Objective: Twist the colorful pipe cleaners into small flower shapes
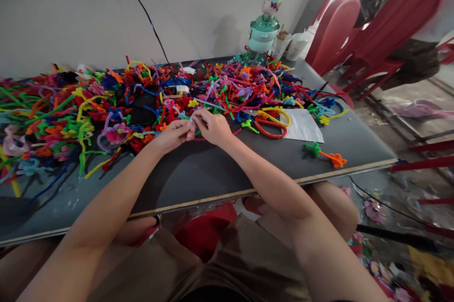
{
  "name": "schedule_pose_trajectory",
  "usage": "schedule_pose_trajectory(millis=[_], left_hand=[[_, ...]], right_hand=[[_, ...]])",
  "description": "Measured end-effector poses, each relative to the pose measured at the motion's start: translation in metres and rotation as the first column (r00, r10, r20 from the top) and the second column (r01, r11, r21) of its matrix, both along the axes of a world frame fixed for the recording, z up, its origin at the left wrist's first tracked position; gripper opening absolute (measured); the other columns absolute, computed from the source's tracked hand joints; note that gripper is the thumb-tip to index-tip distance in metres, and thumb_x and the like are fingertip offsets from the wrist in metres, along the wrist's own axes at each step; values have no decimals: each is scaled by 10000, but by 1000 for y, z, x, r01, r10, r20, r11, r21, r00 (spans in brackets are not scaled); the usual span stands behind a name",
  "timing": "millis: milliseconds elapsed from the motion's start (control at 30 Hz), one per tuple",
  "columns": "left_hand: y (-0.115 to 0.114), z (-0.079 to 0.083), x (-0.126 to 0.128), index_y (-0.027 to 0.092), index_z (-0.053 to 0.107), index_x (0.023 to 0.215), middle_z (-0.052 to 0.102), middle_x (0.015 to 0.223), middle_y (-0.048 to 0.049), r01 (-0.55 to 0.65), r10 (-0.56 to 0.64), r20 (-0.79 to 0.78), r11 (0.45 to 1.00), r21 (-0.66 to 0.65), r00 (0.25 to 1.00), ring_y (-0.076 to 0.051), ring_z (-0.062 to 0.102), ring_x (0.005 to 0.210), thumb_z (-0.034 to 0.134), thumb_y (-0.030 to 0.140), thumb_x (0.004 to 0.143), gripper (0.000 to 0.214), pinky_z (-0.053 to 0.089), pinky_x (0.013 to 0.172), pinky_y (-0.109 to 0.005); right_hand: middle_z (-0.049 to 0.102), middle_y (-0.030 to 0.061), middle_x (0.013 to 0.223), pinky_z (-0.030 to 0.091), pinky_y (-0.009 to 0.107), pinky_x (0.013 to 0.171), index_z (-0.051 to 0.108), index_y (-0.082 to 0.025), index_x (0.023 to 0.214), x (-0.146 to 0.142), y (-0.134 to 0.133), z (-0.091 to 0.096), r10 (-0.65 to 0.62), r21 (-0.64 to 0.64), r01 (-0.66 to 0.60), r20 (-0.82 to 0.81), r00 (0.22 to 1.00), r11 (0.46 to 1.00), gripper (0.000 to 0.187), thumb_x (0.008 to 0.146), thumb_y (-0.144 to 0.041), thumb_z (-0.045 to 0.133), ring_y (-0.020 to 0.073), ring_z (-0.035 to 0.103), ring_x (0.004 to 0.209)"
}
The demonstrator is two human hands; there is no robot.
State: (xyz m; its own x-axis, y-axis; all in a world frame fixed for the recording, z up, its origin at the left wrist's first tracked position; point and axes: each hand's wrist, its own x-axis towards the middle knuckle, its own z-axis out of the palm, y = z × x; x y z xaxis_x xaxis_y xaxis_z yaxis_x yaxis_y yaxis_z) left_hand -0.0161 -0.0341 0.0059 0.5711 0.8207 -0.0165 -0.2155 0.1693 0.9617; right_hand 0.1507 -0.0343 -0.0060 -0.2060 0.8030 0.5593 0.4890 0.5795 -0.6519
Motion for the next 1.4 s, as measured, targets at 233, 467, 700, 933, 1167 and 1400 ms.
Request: schedule_pose_trajectory(millis=[233,467,700,933,1167,1400], left_hand=[[10,9,-14,169,746,763,590,601,3,-251,257,-89,965,73,962,-71,477,552,764,400,746,232,377,534,-209],[9,2,-9,177,741,708,578,591,27,-294,306,-67,944,150,950,-60,442,546,849,376,622,242,365,537,-214],[11,-2,-7,178,724,715,638,662,25,-336,344,-38,932,138,938,-60,521,591,877,342,557,275,425,580,-200],[9,0,-8,157,732,764,667,668,-24,-320,340,-157,937,137,927,-90,558,606,802,429,672,296,412,547,-207],[10,-2,-6,165,754,786,697,705,-19,-323,376,-181,909,264,909,-98,582,645,819,397,663,271,467,636,-232],[8,-7,-4,176,779,791,717,693,-23,-359,419,-115,867,346,901,-91,581,599,804,400,694,245,491,642,-244]], right_hand=[[723,41,810,444,233,575,698,-171,946,0,4,-1,-32,23,32,16,999,999,290,963,-328,454,101,579,569],[750,38,839,481,236,601,739,-194,947,0,5,-5,-37,22,35,87,996,999,253,929,-285,504,127,643,636],[765,62,930,531,270,675,734,-178,1076,1,6,-2,-17,2,17,99,995,1000,281,929,-236,501,166,703,755],[767,68,994,563,302,791,743,-193,1063,4,10,-6,-52,62,45,111,992,997,281,944,-227,492,187,725,891],[766,47,1017,560,304,808,753,-226,998,4,6,-5,-104,136,86,127,986,987,277,957,-259,481,188,717,948],[733,45,804,458,250,633,710,-175,877,-2,3,1,4,-14,-2,137,991,1000,229,915,-201,485,151,650,690]])
